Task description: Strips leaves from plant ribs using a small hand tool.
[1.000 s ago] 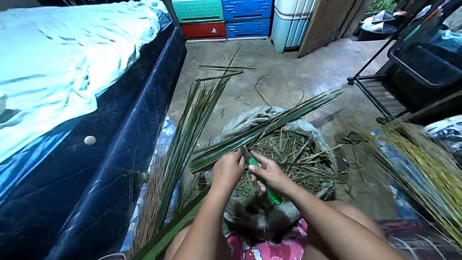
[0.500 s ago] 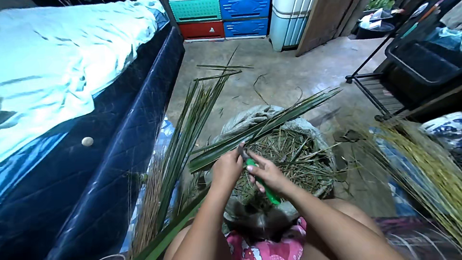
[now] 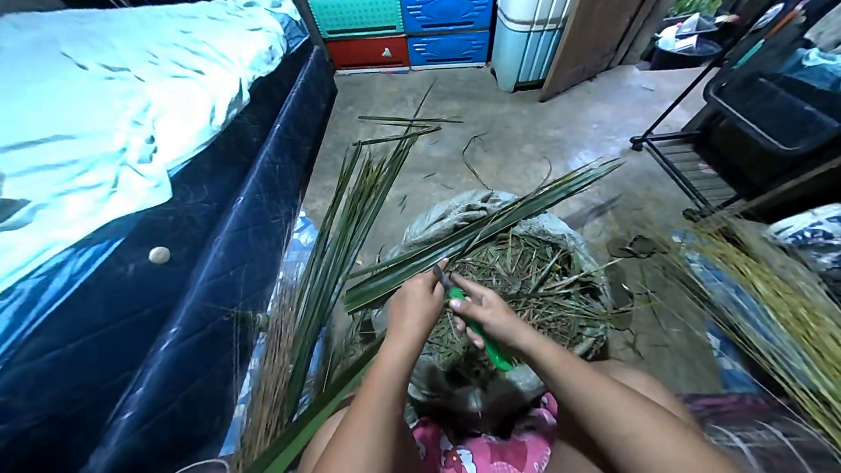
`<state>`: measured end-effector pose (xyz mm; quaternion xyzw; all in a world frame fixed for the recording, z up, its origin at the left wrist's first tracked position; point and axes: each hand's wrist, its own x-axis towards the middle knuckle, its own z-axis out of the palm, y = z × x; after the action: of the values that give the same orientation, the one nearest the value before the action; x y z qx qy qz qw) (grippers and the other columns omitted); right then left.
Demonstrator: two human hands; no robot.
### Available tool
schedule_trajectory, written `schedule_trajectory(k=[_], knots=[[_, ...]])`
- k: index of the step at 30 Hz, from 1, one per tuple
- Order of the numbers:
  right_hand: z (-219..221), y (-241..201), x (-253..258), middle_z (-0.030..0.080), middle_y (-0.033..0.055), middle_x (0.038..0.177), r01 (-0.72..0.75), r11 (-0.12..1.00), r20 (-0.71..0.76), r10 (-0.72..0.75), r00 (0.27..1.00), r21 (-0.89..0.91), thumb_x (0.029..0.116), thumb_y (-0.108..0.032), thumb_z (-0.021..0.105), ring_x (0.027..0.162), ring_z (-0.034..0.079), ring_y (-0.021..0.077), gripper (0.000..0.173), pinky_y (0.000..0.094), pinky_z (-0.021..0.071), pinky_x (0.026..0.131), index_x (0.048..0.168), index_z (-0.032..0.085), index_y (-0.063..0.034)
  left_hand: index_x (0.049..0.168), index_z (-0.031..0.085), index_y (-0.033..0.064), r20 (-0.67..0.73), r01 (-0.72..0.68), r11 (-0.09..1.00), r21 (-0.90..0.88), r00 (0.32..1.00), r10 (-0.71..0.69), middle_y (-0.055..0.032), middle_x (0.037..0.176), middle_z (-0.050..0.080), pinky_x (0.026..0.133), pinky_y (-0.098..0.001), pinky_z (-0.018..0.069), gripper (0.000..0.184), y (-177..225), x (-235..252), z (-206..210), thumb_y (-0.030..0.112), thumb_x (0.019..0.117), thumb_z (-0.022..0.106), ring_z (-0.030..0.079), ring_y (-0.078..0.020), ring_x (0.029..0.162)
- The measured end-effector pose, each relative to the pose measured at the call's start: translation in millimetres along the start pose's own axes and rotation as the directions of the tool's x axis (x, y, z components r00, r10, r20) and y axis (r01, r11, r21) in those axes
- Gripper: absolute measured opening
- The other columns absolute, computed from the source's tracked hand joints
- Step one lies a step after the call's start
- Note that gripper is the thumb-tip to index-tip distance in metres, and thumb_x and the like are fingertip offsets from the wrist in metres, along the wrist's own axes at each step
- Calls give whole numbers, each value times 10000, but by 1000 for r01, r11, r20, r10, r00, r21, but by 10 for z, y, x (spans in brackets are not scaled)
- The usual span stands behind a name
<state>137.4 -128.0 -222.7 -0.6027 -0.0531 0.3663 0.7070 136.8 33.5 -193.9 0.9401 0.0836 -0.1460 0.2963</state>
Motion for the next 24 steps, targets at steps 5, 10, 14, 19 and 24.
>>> schedule_trajectory(k=[5,10,14,19,24], knots=[[-235,-152,143,585,34,763,75,992,-348,-106,932,-102,1103,-129,492,483,510,79,567,226,472,448,1608,271,1,1502,553,292,18,-34,999,3,999,34,-125,1258,714,996,-585,487,414,14,-10,14,344,1119,406,675,-330,1161],[-466,-231,162,586,44,752,138,980,-458,-190,868,-145,1109,-130,478,463,509,85,537,227,470,426,1607,309,-25,1500,557,285,8,-39,999,20,999,39,-128,1268,711,1005,-583,484,419,6,-20,3,365,1120,399,666,-332,1185],[-267,-207,16,581,23,769,37,997,-161,-47,986,-70,1102,-134,444,477,502,78,587,226,459,434,1645,226,-90,1494,565,282,-20,-39,998,44,999,40,-127,1272,709,1005,-579,483,415,9,-32,-4,337,1112,414,662,-328,1196],[-112,-103,32,564,20,746,13,999,-141,-7,990,42,1110,-140,446,463,487,75,568,222,453,429,1641,250,-95,1498,561,275,-68,-29,994,101,997,35,-145,1239,714,966,-574,499,417,73,-65,26,283,1100,436,675,-336,1157],[-495,-259,170,543,14,720,127,986,-449,-66,891,108,1129,-156,418,460,473,69,503,209,427,413,1611,295,-79,1494,563,308,-119,-36,988,149,991,54,-156,1160,726,915,-561,516,414,90,-88,60,284,1094,459,694,-341,1085]])
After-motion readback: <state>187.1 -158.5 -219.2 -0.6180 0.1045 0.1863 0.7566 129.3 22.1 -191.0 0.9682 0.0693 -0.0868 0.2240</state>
